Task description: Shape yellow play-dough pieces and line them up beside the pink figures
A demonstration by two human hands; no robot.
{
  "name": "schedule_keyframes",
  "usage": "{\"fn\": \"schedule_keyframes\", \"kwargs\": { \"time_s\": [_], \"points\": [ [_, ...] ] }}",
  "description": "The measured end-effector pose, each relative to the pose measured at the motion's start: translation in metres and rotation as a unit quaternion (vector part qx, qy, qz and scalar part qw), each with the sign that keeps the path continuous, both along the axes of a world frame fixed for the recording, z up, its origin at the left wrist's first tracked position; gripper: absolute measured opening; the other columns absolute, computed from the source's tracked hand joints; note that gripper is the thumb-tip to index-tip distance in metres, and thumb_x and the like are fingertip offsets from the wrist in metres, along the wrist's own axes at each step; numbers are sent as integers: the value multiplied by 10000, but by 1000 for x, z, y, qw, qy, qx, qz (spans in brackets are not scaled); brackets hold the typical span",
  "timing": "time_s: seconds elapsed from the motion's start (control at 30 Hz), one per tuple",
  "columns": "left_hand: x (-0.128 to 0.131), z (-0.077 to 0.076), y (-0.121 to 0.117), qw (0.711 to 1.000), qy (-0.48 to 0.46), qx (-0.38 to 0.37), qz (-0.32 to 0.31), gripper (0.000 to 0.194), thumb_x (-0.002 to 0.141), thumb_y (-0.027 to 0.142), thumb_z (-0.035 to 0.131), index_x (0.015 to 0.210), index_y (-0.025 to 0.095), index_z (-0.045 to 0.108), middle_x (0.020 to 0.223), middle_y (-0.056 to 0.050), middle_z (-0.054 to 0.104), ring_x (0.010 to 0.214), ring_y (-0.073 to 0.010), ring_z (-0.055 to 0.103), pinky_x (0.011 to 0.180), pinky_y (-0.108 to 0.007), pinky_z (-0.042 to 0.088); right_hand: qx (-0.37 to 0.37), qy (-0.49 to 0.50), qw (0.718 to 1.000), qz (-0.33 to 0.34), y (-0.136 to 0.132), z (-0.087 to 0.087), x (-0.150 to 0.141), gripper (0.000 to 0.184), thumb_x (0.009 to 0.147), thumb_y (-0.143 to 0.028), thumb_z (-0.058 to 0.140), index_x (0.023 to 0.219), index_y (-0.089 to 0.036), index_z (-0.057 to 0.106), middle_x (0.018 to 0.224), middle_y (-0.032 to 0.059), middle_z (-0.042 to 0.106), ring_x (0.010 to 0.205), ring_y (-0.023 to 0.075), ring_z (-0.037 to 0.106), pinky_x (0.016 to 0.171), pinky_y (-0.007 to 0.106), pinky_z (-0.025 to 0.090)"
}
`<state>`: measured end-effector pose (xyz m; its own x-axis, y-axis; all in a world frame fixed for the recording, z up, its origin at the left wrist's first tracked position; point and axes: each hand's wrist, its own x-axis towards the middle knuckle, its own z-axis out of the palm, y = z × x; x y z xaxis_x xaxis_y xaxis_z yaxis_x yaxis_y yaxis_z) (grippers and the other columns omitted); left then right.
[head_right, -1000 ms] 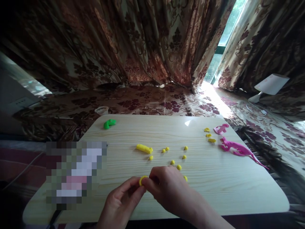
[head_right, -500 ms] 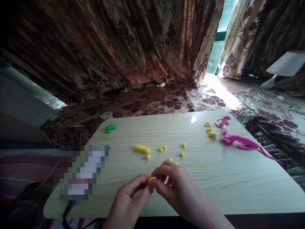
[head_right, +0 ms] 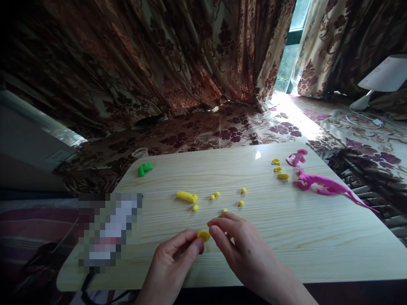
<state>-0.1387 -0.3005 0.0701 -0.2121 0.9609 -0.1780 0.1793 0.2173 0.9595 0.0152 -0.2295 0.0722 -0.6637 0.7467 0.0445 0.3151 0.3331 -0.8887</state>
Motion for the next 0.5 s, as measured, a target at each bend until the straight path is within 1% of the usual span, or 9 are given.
{"fn": "schedule_keyframes", "kwargs": {
  "time_s": [0.07, 0.17, 0.27, 0.33, 0.43, 0.5],
  "points": [
    [0, -2, 1, 1000, -5, 3, -1, 171, 821, 273, 581, 894, 184, 708, 724, -13, 662, 763, -172, 616, 726, -224, 471, -4, 1, 1000, -13, 0, -1, 0, 142, 915, -270, 500, 839, -207, 602, 804, -3, 585, 719, 118, 546, 647, 235, 409],
    [-1, -5, 2, 1000, 3, 12, -4, 142, 818, 266, 585, 886, 188, 682, 817, -18, 674, 788, -170, 620, 753, -238, 473, -1, 11, 999, -33, -2, -6, -3, 127, 888, -256, 540, 784, -195, 581, 743, -16, 567, 663, 106, 531, 615, 228, 406],
    [-2, -7, 1, 999, 41, 35, 6, 91, 820, 254, 584, 807, 184, 640, 785, -7, 646, 778, -162, 608, 756, -240, 464, 11, 12, 999, -38, -3, -9, -5, 127, 882, -239, 542, 770, -194, 582, 723, -20, 559, 652, 104, 525, 609, 229, 401],
    [-3, -7, 1, 997, 60, 47, 7, 106, 828, 243, 570, 754, 179, 609, 751, -2, 623, 750, -154, 596, 739, -239, 459, 16, 5, 999, -37, -3, -9, -6, 130, 878, -227, 542, 761, -195, 587, 716, -19, 559, 651, 105, 524, 606, 232, 399],
    [-3, -7, 0, 996, 68, 56, 6, 128, 835, 231, 555, 722, 174, 578, 727, 0, 602, 724, -149, 583, 717, -238, 456, 16, -2, 999, -37, -4, -8, -6, 144, 879, -214, 535, 752, -195, 598, 715, -17, 569, 651, 106, 528, 604, 234, 401],
    [-3, -6, -1, 996, 69, 57, 6, 123, 835, 223, 550, 725, 175, 576, 727, 1, 601, 725, -150, 582, 712, -238, 456, 11, 6, 999, -40, -5, -8, -6, 116, 876, -222, 546, 785, -199, 614, 748, -15, 589, 671, 106, 541, 623, 230, 415]
  ]
}}
